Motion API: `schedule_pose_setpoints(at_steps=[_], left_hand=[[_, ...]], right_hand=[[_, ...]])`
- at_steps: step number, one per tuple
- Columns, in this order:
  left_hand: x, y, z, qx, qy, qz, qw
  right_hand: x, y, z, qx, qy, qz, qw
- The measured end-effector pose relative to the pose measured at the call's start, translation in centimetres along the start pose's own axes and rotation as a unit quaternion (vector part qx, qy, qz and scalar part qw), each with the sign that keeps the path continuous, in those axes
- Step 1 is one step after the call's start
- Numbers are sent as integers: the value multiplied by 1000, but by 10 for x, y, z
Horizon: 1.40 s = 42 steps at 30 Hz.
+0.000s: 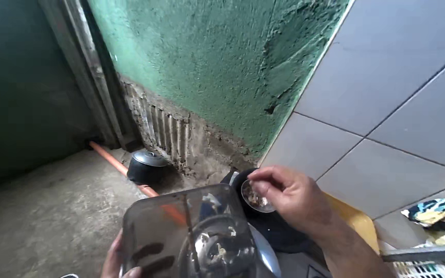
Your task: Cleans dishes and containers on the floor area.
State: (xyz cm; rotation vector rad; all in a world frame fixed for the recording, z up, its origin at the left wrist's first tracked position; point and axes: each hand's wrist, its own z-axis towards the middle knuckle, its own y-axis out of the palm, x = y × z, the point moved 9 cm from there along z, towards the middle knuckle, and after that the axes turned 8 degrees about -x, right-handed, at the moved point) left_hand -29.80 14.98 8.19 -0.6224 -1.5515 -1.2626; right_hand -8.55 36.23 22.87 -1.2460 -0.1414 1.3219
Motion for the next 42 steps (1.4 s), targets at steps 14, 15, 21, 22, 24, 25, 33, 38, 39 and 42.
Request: schedule_pose_setpoints(at_steps=[14, 15, 21, 22, 24, 25, 33, 38, 39, 42], left_hand=[[30, 59, -33, -27, 60, 119, 991], [31, 60, -34, -20, 55, 115, 992], [32, 51, -36, 32, 82, 118, 989], [32, 50, -37, 34, 89, 123, 988], [31, 51, -36, 31, 101, 134, 985], [30, 52, -36, 26, 106, 142, 984], [20, 53, -19, 16, 78, 161, 984], [20, 58, 39, -9, 25, 152, 988], [22, 63, 52, -16, 19, 152, 988], [26, 81, 92, -22, 23, 185, 982]], right_hand=[[-100, 106, -29, -148, -101, -225, 958], [-102, 112, -32, -173, -81, -238, 952], [-109, 129, -58, -347, -32, -162, 923], [-106, 132, -63, -367, -27, -140, 919], [-102, 138, -69, -406, -22, -115, 906], [-100, 140, -72, -438, -11, -108, 892], [-85, 133, -72, -520, 17, 6, 854], [-63, 101, -43, -445, 8, 82, 892], [-58, 92, -33, -430, 11, 84, 899], [-37, 64, -3, -388, 20, 48, 920]])
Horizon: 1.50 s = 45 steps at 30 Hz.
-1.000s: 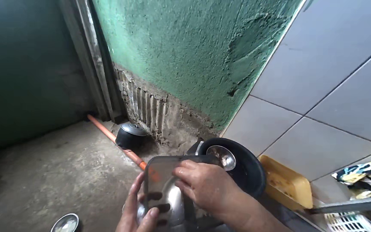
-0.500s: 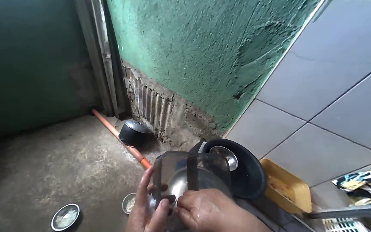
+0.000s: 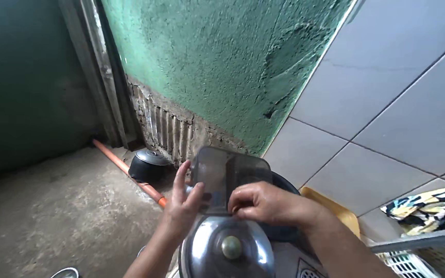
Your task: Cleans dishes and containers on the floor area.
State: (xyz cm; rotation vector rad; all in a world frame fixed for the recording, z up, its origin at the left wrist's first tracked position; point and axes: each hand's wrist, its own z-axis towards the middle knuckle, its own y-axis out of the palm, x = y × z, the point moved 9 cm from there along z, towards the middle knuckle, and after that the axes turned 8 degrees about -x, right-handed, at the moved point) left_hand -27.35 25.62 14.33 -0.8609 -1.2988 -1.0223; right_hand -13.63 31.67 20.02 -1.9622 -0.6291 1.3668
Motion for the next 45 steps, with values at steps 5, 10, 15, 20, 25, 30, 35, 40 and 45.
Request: schedule_pose_setpoints(at_steps=[5, 10, 15, 20, 25, 30, 35, 40, 45], left_hand=[[-16, 4, 64, 46, 7, 32, 998], [-53, -8, 86, 71, -41, 57, 995], [-72, -14, 89, 64, -52, 57, 995], [-75, -6, 90, 22, -25, 39, 999], [-69, 15, 89, -58, 14, -6, 998], [-66, 14, 93, -62, 45, -28, 997], [-62, 13, 105, -72, 38, -4, 997], [-50, 27, 117, -102, 35, 59, 992], [-33, 42, 135, -114, 74, 142, 981]], right_hand=[[75, -63, -6, 110, 130, -87, 982], [226, -28, -7, 111, 349, -58, 929], [233, -41, -19, 243, 382, -62, 889], [158, -71, -13, 420, 117, -137, 890], [130, -46, 27, 295, 80, -138, 942], [125, -32, 37, 227, 98, -104, 963], [124, -8, 46, 74, 102, -206, 970], [149, -11, 48, 29, 130, -276, 952], [186, -18, 51, 12, 164, -328, 930]])
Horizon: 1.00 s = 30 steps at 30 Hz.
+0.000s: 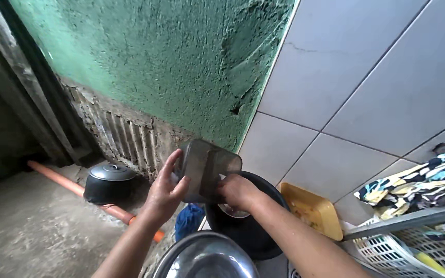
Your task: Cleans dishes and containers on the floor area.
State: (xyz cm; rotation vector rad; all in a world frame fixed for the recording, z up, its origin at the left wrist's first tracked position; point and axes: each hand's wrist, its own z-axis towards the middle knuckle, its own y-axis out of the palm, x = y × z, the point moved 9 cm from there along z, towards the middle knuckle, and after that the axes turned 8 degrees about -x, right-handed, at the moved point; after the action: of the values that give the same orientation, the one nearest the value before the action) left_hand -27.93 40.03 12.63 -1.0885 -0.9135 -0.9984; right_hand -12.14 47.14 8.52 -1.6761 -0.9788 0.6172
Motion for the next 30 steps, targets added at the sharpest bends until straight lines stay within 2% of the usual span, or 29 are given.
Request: schedule_pose_setpoints(at_steps=[6, 12, 14, 17, 19, 23, 25, 27, 30], left_hand=[[29, 24, 19, 2, 39, 210, 977], [26, 31, 21, 4, 45, 238, 970], [24, 29, 19, 2, 41, 236, 971], [23, 28, 18, -4, 32, 219, 975], [25, 30, 17, -9, 43, 203, 978], [35, 37, 17, 7, 80, 222, 972], [39, 43, 16, 7, 83, 251, 965], [43, 51, 16, 5, 84, 280, 956], [51, 60, 15, 15, 101, 321, 942]], right_hand=[[19, 11, 8, -103, 87, 52, 989], [47, 29, -18, -179, 198, 148, 952], [57, 22, -24, -116, 213, 161, 957], [61, -9, -26, 50, 198, 198, 959], [56, -14, -20, 72, 176, 215, 958], [37, 12, -4, -34, 157, 214, 963], [34, 24, -1, -56, 161, 207, 963], [35, 31, -4, -79, 182, 211, 957], [34, 28, -25, -157, 230, 200, 939]])
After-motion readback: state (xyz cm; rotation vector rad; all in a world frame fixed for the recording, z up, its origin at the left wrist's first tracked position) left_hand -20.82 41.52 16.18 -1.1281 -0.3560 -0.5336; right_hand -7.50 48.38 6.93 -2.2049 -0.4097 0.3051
